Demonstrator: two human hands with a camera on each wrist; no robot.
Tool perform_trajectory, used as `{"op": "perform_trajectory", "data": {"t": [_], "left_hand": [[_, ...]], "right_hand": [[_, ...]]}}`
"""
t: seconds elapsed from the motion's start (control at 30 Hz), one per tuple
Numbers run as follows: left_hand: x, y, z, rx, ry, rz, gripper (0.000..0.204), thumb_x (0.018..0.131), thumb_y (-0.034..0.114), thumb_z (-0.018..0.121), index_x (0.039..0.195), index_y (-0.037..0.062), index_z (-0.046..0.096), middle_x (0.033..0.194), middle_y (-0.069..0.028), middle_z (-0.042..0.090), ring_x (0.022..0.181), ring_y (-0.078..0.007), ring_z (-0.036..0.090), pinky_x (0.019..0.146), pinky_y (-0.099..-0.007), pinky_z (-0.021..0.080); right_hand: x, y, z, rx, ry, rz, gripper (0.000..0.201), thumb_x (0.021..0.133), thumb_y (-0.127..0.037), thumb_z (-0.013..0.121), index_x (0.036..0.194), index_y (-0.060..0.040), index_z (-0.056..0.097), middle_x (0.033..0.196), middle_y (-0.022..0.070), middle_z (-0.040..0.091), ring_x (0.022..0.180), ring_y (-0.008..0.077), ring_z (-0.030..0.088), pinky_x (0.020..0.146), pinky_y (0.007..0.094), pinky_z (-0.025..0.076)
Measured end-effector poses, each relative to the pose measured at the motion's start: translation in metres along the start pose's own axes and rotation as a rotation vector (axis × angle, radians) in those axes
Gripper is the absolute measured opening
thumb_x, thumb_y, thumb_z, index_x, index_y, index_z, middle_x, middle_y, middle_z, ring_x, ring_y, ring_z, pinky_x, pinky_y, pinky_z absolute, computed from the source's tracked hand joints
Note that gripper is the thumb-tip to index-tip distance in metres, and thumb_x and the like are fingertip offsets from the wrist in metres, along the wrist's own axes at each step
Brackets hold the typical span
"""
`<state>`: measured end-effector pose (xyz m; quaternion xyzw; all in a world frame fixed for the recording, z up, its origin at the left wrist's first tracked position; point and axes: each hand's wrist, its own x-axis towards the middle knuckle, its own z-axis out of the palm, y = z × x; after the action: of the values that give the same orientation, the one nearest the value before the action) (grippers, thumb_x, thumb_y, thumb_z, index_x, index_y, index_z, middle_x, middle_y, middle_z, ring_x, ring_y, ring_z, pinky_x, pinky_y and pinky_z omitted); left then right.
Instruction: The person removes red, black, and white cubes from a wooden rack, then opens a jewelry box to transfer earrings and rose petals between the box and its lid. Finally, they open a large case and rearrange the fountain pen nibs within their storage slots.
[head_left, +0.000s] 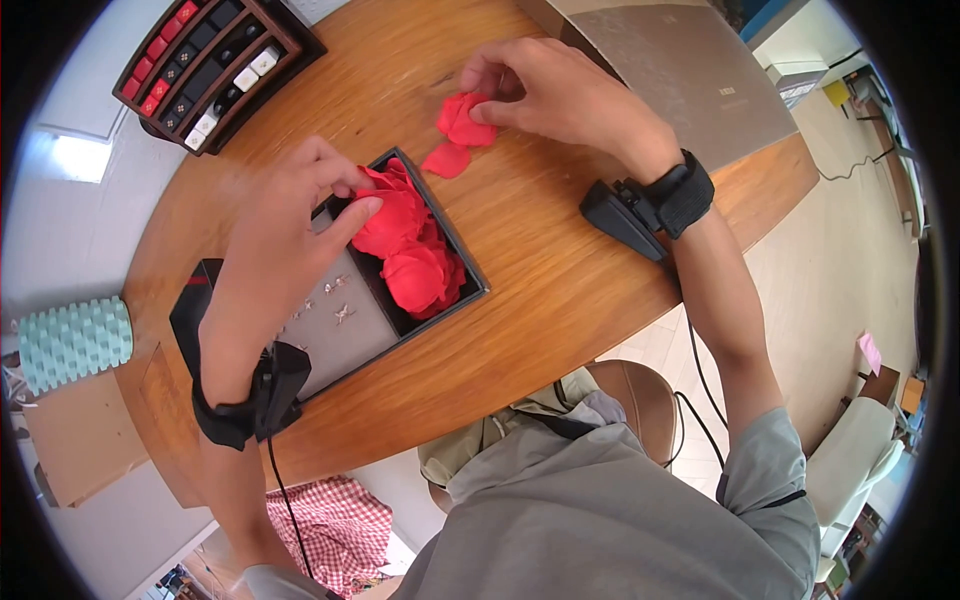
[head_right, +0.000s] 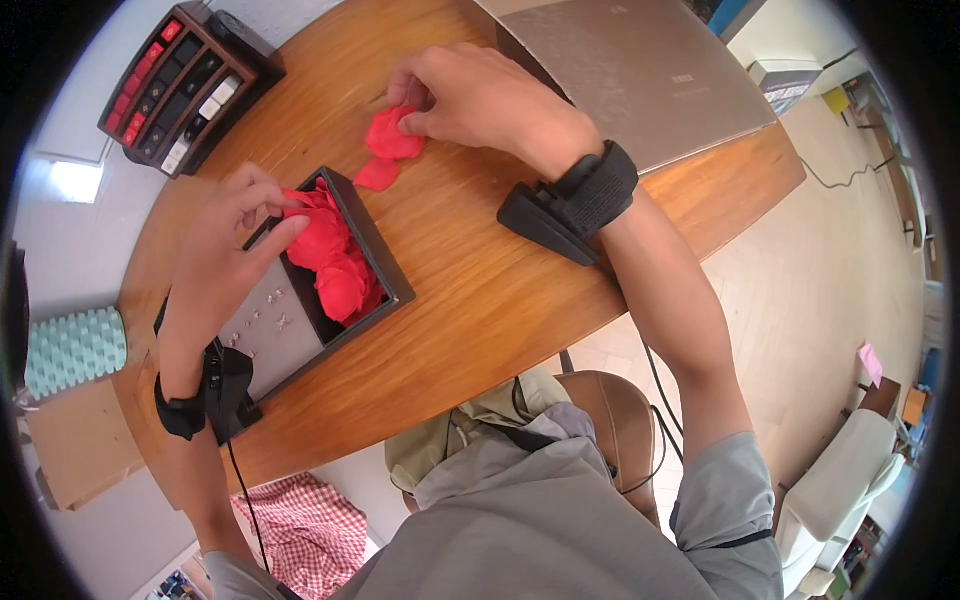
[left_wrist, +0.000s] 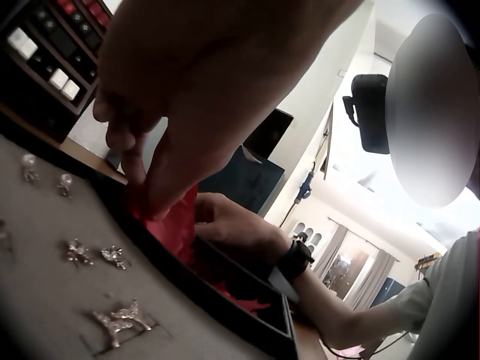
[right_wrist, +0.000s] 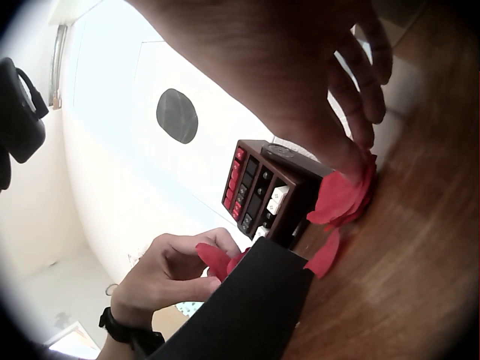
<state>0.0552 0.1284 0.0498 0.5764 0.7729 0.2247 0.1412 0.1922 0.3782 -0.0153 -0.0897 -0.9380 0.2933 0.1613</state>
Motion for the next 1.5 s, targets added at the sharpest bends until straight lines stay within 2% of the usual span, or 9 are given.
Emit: {"op": "perform_trajectory", "data": {"t": [0.37,0.43,0.77,0.83,0.97,1.03,1.23,1.37,1.5], "left_hand": [[0.003,0.008,0.006,0.006,0.07,0.005,0.035,0.083,0.005,0.08,0.114,0.0059,0.065,0.091,-0.0034,0.049,0.083,-0.0159,0.047,0.076,-0.0285,0.041],[0.004,0.007,0.006,0.073,0.06,0.005,0.037,0.083,0.005,0.08,0.117,0.007,0.066,0.092,-0.003,0.049,0.085,-0.0155,0.047,0.078,-0.0284,0.041],[0.016,0.006,0.001,-0.027,0.087,0.071,0.027,0.092,0.018,0.076,0.116,0.0075,0.07,0.095,-0.0022,0.057,0.086,-0.0147,0.047,0.078,-0.0279,0.039],[0.02,0.005,-0.001,-0.028,0.026,0.084,0.025,0.094,0.02,0.074,0.115,0.0074,0.072,0.095,-0.0013,0.058,0.086,-0.0136,0.047,0.078,-0.0265,0.038],[0.023,0.003,0.002,-0.005,0.004,0.049,0.026,0.093,0.019,0.075,0.115,0.0073,0.073,0.094,-0.0007,0.059,0.085,-0.0131,0.048,0.076,-0.0263,0.037],[0.023,0.002,0.005,0.01,0.045,0.051,0.028,0.092,0.02,0.076,0.117,0.0077,0.072,0.094,-0.0004,0.059,0.086,-0.0133,0.048,0.076,-0.0273,0.037],[0.025,-0.012,0.007,-0.017,0.004,0.02,0.034,0.088,0.018,0.077,0.117,0.0045,0.069,0.101,-0.0077,0.062,0.093,-0.0213,0.056,0.084,-0.0343,0.046],[0.03,-0.016,0.008,-0.191,0.023,-0.004,0.029,0.087,0.017,0.076,0.112,0.0047,0.072,0.101,-0.007,0.064,0.096,-0.0199,0.058,0.083,-0.0336,0.045],[0.032,-0.01,0.003,-0.149,0.035,-0.01,0.019,0.088,0.019,0.075,0.101,0.0053,0.075,0.097,-0.0035,0.068,0.092,-0.016,0.059,0.08,-0.0307,0.041]], "right_hand": [[0.0,-0.008,-0.006,0.07,-0.068,0.085,0.026,0.086,-0.019,0.075,0.106,-0.0028,0.075,0.098,0.0136,0.077,0.094,0.031,0.074,0.083,0.0383,0.057],[0.0,-0.005,-0.001,0.064,0.001,0.019,0.02,0.088,-0.016,0.074,0.101,-0.0016,0.074,0.085,0.0094,0.074,0.078,0.0198,0.07,0.074,0.0332,0.055],[0.001,-0.015,-0.007,0.132,0.071,0.041,0.023,0.087,-0.019,0.074,0.1,-0.0007,0.075,0.085,0.0108,0.074,0.08,0.0203,0.071,0.075,0.0332,0.055],[0.003,-0.014,-0.008,0.156,0.131,0.004,0.028,0.083,-0.021,0.075,0.102,-0.0001,0.075,0.094,0.0166,0.077,0.087,0.0308,0.075,0.08,0.0377,0.058],[0.005,-0.019,-0.008,0.16,0.265,-0.063,0.029,0.081,-0.021,0.075,0.102,-0.0006,0.074,0.09,0.0127,0.077,0.082,0.0238,0.073,0.075,0.0336,0.057],[0.004,-0.029,-0.022,0.33,0.11,0.003,0.028,0.099,-0.022,0.069,0.11,0.0032,0.067,0.089,0.0118,0.071,0.081,0.0209,0.067,0.073,0.0339,0.054],[-0.003,-0.05,-0.018,0.693,-0.089,-0.168,0.03,0.08,-0.02,0.076,0.104,-0.0023,0.072,0.087,0.0073,0.076,0.077,0.0143,0.066,0.071,0.0277,0.053],[-0.013,-0.066,0.002,0.748,-0.301,-0.278,0.019,0.083,-0.01,0.075,0.101,-0.0082,0.07,0.078,-0.0023,0.069,0.067,0.0069,0.056,0.061,0.0241,0.042],[-0.021,-0.077,0.002,0.459,-0.374,-0.283,0.015,0.081,-0.013,0.077,0.095,-0.0093,0.072,0.081,0.0016,0.071,0.068,0.0171,0.064,0.063,0.0303,0.047]]}}
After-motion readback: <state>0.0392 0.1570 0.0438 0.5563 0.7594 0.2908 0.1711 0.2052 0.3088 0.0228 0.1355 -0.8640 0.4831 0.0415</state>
